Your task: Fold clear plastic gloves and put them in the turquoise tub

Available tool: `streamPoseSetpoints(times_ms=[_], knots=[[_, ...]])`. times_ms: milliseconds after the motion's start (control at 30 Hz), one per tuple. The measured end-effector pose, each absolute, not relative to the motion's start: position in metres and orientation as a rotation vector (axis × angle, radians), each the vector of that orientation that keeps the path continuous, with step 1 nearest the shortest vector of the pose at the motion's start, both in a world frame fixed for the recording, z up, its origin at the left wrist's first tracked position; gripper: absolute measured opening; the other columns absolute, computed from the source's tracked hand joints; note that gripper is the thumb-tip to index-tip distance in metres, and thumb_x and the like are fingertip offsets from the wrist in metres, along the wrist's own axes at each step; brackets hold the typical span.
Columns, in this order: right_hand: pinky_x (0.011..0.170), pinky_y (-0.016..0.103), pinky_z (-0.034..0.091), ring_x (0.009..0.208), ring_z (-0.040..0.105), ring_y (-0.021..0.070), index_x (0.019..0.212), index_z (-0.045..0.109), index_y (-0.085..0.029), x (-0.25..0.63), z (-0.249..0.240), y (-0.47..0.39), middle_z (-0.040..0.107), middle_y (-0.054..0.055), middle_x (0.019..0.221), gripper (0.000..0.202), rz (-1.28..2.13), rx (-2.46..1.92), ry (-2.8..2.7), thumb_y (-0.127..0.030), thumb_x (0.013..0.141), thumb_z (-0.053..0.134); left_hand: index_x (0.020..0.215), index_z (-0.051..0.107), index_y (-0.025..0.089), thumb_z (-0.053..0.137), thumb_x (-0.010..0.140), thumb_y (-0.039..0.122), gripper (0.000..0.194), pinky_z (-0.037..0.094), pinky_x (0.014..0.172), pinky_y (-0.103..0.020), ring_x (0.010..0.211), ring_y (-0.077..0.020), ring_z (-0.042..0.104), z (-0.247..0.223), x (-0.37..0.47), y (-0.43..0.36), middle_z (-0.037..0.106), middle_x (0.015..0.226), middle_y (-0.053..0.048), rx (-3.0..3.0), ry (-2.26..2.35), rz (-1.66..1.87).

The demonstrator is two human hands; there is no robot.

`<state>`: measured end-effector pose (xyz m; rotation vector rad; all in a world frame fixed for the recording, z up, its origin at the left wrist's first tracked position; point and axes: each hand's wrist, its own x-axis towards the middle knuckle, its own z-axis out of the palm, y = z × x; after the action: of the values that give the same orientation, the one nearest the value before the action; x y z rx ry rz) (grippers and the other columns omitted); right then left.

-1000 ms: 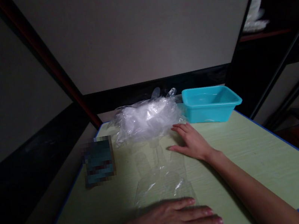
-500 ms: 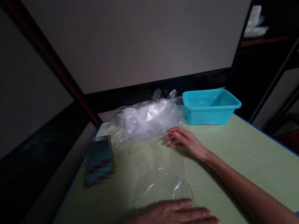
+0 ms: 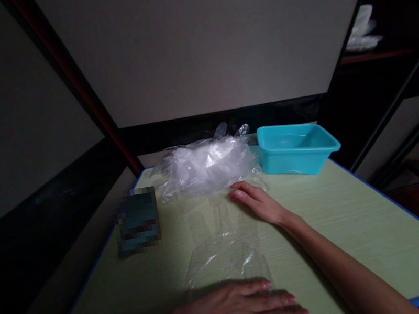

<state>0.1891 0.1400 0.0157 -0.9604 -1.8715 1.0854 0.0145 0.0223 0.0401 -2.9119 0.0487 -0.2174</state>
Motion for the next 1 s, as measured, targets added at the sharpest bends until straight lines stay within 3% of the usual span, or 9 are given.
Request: streamPoseSetpoints(times_ms=[267, 367, 567, 767, 1000], knots=[[0.094, 0.039, 0.042, 0.103, 0.058, 0.0209, 0.102, 0.057, -0.019, 0.187, 0.028, 0.131, 0.064, 0.008, 0.106, 0.039, 0.867, -0.912, -2.038, -0.044, 0.094, 0.029, 0.137, 0.035, 0.02, 0.034, 0.093, 0.033, 0.046, 0.025, 0.106, -0.025, 0.134, -0.0144, 0.02, 0.04, 0.013, 0.023, 0.029, 0.145, 0.003, -2.908, 0.047, -0.196], [0.096, 0.039, 0.04, 0.106, 0.056, 0.0198, 0.107, 0.058, -0.021, 0.183, 0.034, 0.125, 0.064, 0.006, 0.11, 0.037, 0.828, -0.85, -2.225, -0.04, 0.095, 0.029, 0.139, 0.032, 0.019, 0.033, 0.093, 0.033, 0.048, 0.024, 0.107, -0.026, 0.135, -0.0148, 0.019, 0.04, 0.013, 0.023, 0.028, 0.145, 0.002, -2.908, 0.06, -0.179], [0.109, 0.048, 0.016, 0.114, 0.051, 0.0195, 0.119, 0.051, -0.022, 0.178, 0.033, 0.125, 0.059, 0.005, 0.121, 0.034, 0.69, -0.809, -2.473, -0.034, 0.096, 0.028, 0.137, 0.035, 0.018, 0.033, 0.093, 0.033, 0.047, 0.025, 0.106, -0.026, 0.134, -0.0154, 0.021, 0.042, 0.012, 0.023, 0.029, 0.145, 0.002, -2.919, 0.061, -0.191], [0.106, 0.054, 0.018, 0.117, 0.049, 0.0212, 0.122, 0.05, -0.021, 0.177, 0.032, 0.127, 0.055, 0.008, 0.127, 0.036, 0.567, -0.845, -2.581, -0.031, 0.096, 0.028, 0.137, 0.034, 0.017, 0.03, 0.094, 0.029, 0.045, 0.024, 0.107, -0.027, 0.134, -0.0158, 0.021, 0.042, 0.012, 0.022, 0.029, 0.145, 0.001, -2.954, 0.049, -0.182], [0.106, 0.054, 0.016, 0.129, 0.035, 0.0229, 0.125, 0.051, -0.029, 0.183, 0.033, 0.127, 0.045, 0.004, 0.136, 0.035, 0.483, -0.796, -2.717, -0.037, 0.093, 0.039, 0.136, 0.037, 0.016, 0.027, 0.094, 0.026, 0.044, 0.025, 0.107, -0.028, 0.134, -0.0171, 0.022, 0.04, 0.012, 0.022, 0.031, 0.144, 0.0, -2.981, 0.06, -0.22]])
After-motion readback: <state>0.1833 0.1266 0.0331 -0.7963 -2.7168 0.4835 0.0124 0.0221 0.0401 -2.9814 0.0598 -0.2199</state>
